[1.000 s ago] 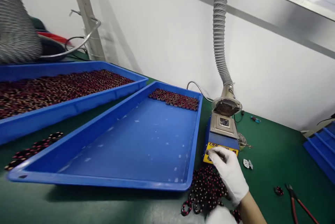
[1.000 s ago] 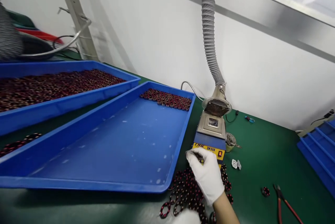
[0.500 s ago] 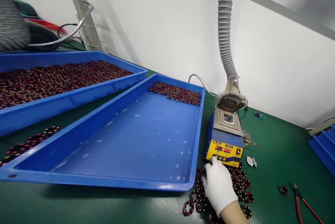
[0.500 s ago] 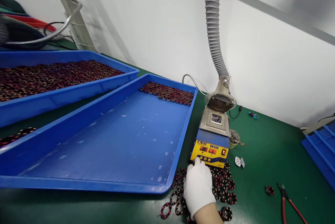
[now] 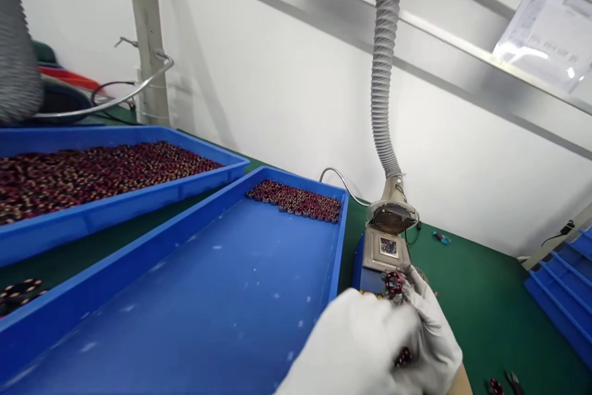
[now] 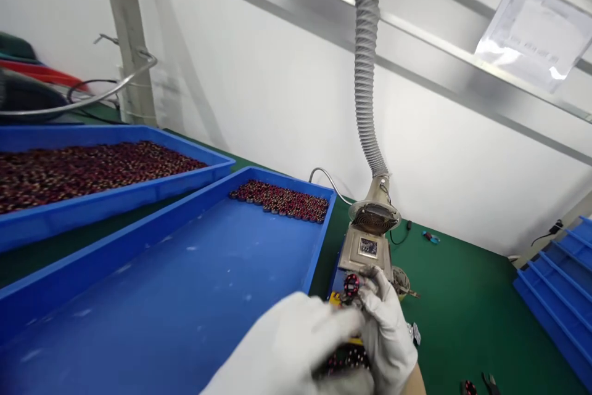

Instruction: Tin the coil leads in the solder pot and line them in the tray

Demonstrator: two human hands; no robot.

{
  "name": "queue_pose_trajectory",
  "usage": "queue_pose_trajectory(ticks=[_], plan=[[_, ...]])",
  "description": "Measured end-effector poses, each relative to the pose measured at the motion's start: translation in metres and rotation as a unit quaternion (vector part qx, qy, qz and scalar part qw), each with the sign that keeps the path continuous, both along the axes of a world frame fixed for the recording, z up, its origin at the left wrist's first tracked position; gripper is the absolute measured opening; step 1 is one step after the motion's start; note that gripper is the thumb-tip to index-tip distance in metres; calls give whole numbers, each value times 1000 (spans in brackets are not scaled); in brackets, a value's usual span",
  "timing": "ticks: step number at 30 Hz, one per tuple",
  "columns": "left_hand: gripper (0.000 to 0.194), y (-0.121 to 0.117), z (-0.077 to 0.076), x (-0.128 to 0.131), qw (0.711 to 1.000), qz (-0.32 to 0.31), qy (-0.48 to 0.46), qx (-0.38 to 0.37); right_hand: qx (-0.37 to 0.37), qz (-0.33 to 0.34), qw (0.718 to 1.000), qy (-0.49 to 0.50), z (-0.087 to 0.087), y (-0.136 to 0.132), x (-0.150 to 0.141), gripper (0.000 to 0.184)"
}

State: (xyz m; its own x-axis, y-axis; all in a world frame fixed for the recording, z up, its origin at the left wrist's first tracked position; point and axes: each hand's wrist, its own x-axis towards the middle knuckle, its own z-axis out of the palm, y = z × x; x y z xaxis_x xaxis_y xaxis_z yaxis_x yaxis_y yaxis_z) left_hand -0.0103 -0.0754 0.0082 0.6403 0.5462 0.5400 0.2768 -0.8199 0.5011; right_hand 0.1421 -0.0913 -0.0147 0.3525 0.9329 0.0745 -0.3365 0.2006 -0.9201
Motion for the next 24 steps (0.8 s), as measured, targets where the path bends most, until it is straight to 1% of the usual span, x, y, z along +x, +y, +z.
queue_pose_trajectory(ticks=[2,4,5,8,10,12,14,16,17,18,19,20,22,24], plan=[[36,16,7,-2,992,66,-70,85,42,32,998,33,11,5,-10,40],[46,28,6,-3,969,137,-136,153,72,61,995,17,14,10,-21,37],[46,33,3,-4,961,155,-153,173,83,68,994,4,13,13,-26,34],[34,42,-5,-6,950,165,-176,199,119,63,991,-10,8,23,-37,25],[29,43,-6,-8,949,158,-192,196,137,52,989,-17,7,26,-40,21],[28,42,-4,-10,955,135,-203,166,139,32,988,-51,12,24,-40,21],[29,41,-2,-11,969,84,-210,96,144,32,983,-105,19,20,-36,22],[28,40,1,-11,977,21,-214,10,156,52,973,-161,25,16,-30,21],[27,41,1,-11,976,-7,-215,-21,168,57,967,-181,27,15,-27,19],[24,42,1,-10,975,-29,-217,-31,181,51,963,-193,27,15,-25,16],[23,43,1,-9,974,-42,-220,-20,190,38,962,-194,26,16,-23,13],[22,44,1,-8,974,-48,-222,8,195,25,965,-174,25,17,-23,12],[21,45,0,-7,970,-45,-225,87,204,23,975,-86,24,18,-22,15],[20,45,-1,-8,966,-25,-217,138,190,43,981,15,25,17,-23,16]])
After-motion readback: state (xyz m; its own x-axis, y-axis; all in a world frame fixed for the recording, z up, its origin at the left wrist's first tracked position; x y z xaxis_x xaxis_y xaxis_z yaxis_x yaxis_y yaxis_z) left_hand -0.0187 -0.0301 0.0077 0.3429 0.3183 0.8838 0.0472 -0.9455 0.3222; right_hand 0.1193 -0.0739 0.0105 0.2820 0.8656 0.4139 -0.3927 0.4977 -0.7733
